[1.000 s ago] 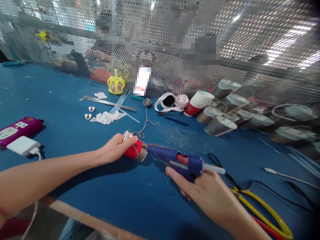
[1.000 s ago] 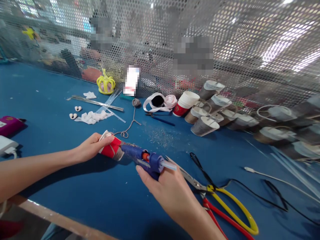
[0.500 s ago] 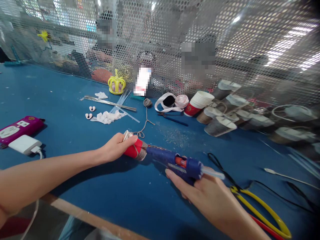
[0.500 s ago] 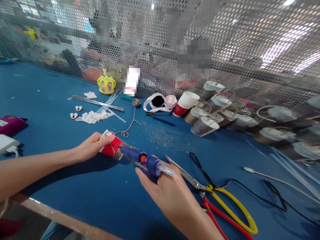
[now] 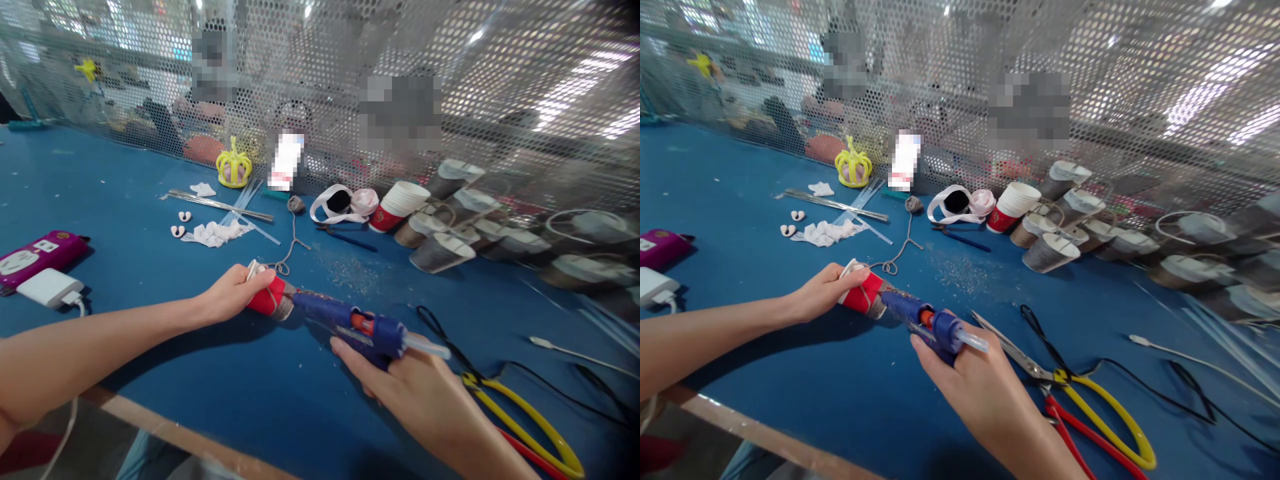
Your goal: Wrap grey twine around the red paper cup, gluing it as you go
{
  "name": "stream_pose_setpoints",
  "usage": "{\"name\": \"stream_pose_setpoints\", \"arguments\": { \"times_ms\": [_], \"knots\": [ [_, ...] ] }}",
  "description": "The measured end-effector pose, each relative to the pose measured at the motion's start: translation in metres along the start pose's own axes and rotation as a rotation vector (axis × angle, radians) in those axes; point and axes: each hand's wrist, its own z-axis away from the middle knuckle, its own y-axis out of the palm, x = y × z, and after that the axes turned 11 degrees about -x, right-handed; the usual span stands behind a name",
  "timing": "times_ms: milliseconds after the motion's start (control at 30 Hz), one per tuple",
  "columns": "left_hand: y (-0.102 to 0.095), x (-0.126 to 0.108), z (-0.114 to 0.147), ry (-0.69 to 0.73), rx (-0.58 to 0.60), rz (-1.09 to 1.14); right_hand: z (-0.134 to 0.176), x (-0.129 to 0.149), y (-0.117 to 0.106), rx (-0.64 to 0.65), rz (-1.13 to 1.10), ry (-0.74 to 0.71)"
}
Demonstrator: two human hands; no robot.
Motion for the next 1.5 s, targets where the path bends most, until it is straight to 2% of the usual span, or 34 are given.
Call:
{"name": "stream_pose_setpoints", "arguments": {
  "times_ms": [133,300,400,567,867,1033,1200,1367,1500],
  "knots": [
    [-0.001,0.000,0.000,0.008,-0.002,-0.017,0.001,0.002,0.000,0.041,-0.009,0.017],
    [0.000,-0.001,0.000,0.007,-0.012,-0.048,0.002,-0.001,0.000,-0.074,0.038,-0.124],
    [0.000,-0.002,0.001,0.011,0.004,-0.030,0.005,-0.005,0.000,-0.033,0.073,-0.139],
    [0.000,-0.002,0.000,-0.027,-0.051,-0.027,0.009,-0.013,0.003,0.004,0.077,-0.172],
    [-0.001,0.001,-0.002,-0.010,-0.008,0.022,0.010,-0.019,0.005,-0.018,0.046,-0.171],
    [0.000,0.001,-0.001,-0.022,-0.025,0.020,0.010,-0.017,0.005,0.003,0.038,-0.164],
    [0.000,0.000,-0.001,-0.033,-0.022,0.036,0.008,-0.016,0.007,-0.035,0.047,-0.146],
    [0.000,0.000,-0.001,-0.027,-0.064,-0.010,0.008,-0.015,0.006,0.020,0.071,-0.186],
    [0.000,-0.001,-0.001,-0.031,-0.037,0.004,0.009,-0.015,0.006,-0.022,0.051,-0.157]
  ]
}}
